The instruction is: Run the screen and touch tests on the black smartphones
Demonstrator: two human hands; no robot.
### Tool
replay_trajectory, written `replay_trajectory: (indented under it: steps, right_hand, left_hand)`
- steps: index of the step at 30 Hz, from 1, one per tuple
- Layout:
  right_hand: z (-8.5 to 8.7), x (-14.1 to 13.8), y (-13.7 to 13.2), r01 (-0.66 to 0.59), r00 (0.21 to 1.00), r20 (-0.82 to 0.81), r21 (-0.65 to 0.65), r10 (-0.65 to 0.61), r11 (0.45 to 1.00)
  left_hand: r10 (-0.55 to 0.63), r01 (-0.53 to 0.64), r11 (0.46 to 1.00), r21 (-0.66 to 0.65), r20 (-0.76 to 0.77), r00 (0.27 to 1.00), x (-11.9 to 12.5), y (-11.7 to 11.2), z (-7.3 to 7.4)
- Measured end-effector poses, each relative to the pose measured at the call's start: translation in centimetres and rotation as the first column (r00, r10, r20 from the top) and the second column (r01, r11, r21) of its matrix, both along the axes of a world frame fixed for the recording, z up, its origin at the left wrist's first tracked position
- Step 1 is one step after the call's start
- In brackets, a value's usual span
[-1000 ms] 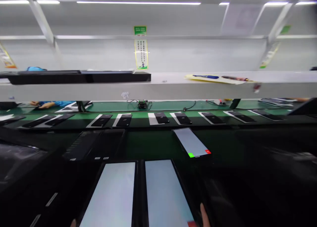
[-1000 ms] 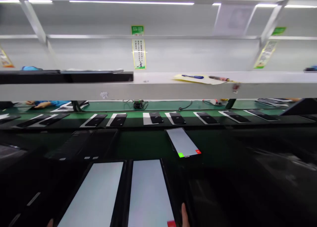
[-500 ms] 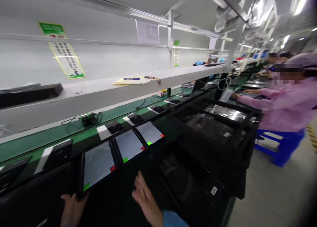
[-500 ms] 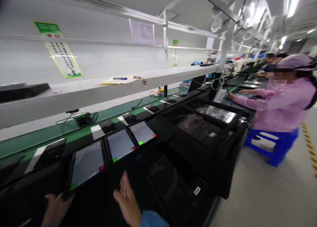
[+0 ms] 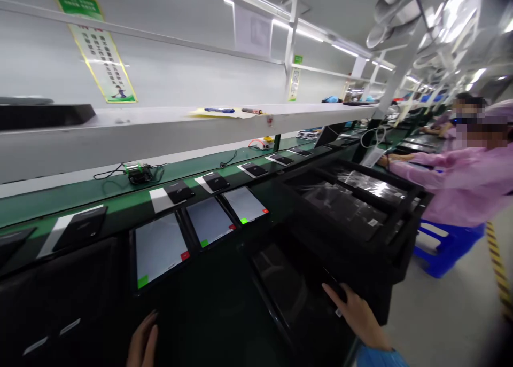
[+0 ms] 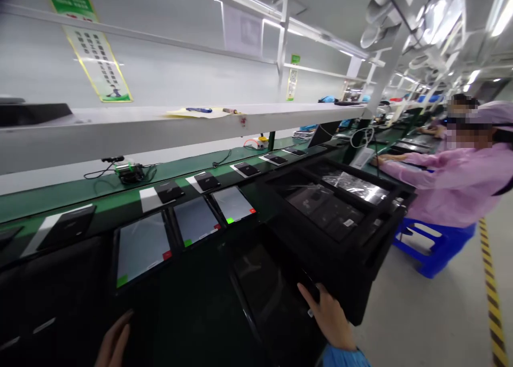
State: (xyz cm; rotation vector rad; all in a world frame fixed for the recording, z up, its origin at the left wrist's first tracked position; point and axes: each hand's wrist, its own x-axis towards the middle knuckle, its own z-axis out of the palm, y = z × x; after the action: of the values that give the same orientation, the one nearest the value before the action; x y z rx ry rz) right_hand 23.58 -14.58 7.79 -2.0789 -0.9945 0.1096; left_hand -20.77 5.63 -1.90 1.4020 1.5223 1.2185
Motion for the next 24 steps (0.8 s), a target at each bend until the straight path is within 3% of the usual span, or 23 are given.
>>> replay_trajectory:
  steps: [4,7,9,12,15,17,20,24]
  right_hand:
    - [-0.5,-0.3,-0.4,0.027,0.988,-0.153,-0.079,-0.039,0.996]
    - [-1.0,-0.6,-1.0,0.004,0.913,-0.402,-0.168,-0.072,0.986]
    - [-1.4,-0.8,-1.4,-0.061,0.862,-0.505,-0.195,-0.047,0.979]
    - [-2.1,-1.0,-1.7,-0.06,0.86,-0.508,-0.181,-0.041,0.982]
    - [-2.5,-1.3,-1.1,0.04,0.885,-0.453,-0.161,-0.11,0.986]
    - [-2.5,-1.6,-0.2,0.058,0.894,-0.429,-0.175,-0.129,0.983]
    - [-2.0,-1.8,1.3,-0.02,0.931,-0.36,-0.216,-0.06,0.976]
    - [-1.4,-2.1,2.0,-0.181,0.923,-0.379,-0.263,0.071,0.948]
  left_hand:
    - [-0.15,0.161,0.983,-0.088,0.115,0.982,4.3,-3.4,1.5]
    - [-0.24,0.266,0.957,-0.118,0.196,0.951,7.3,-5.6,1.5]
    - [-0.263,0.293,0.951,-0.096,0.244,0.933,8.9,-5.8,1.4]
    - [-0.165,0.206,0.975,-0.084,0.346,0.924,9.6,-3.3,1.4]
    - [0.038,-0.001,0.996,-0.091,0.408,0.912,8.3,0.8,1.5]
    - [0.077,-0.029,0.993,-0.111,0.457,0.886,7.3,2.6,1.5]
    - [-0.017,0.115,0.982,-0.15,0.534,0.845,7.3,1.8,1.5]
    - [-0.2,0.4,0.897,-0.188,0.633,0.747,10.5,-3.3,1.5]
